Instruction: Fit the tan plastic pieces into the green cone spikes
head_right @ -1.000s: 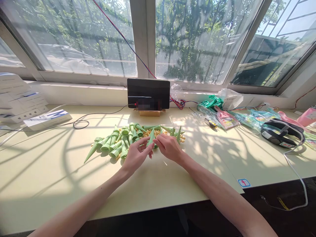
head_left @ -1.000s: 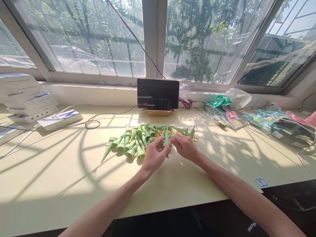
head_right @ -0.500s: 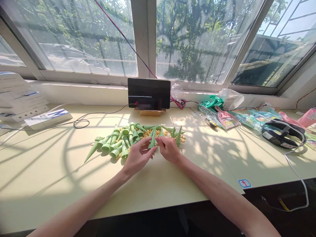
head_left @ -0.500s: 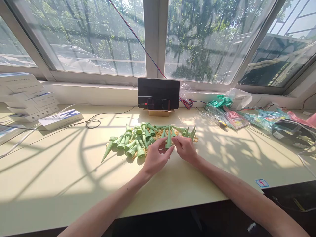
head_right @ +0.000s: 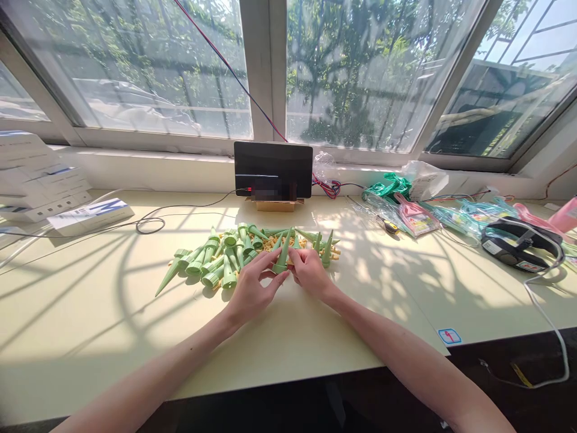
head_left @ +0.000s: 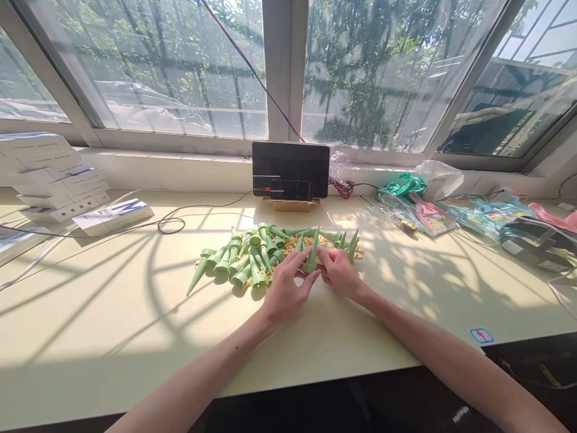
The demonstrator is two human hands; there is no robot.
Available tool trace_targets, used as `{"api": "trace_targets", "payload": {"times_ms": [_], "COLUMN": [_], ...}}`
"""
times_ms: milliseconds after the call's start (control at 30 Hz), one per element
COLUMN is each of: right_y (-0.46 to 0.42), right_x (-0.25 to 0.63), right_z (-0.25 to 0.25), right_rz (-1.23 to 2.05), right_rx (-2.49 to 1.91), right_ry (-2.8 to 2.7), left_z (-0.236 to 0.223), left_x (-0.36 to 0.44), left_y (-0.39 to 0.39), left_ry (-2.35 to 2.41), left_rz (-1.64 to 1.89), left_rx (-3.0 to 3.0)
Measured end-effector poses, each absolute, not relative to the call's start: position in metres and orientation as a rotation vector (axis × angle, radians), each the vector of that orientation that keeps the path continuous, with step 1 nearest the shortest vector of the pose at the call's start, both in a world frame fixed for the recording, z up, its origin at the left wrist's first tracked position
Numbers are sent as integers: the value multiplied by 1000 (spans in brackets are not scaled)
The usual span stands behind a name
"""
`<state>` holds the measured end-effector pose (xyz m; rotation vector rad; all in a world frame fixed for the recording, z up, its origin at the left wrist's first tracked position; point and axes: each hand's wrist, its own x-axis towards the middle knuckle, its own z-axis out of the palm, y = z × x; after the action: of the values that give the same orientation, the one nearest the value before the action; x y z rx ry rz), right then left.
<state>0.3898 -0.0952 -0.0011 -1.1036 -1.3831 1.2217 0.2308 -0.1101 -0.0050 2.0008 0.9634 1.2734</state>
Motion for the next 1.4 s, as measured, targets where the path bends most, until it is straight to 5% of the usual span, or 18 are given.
{"api": "trace_targets", "payload": {"times_ms": [433,700,933,1200,1400], "right_y": [-94,-95,-95,-96,-95], "right_x": [392,389,390,387,389], "right_z": [-9,-7,-11,-7,-11], "right_rz": [936,1331,1044,1339,1040], "right_rx": [-1209,-1107,-1198,-1136,-1202], "right_ry": [-1503,-1285,-1428,-1246,-1425], "left_z": [-9,-5,-8,-4,-6], "left_x": [232,232,232,231,232], "left_y": [-108,-111,-108,-110,-109], "left_ry": [1021,963,1023,970,1032], "left_rz": [1199,1229,1141,1199,1144], "left_rx": [1843,1941,1801,1931,1834]}}
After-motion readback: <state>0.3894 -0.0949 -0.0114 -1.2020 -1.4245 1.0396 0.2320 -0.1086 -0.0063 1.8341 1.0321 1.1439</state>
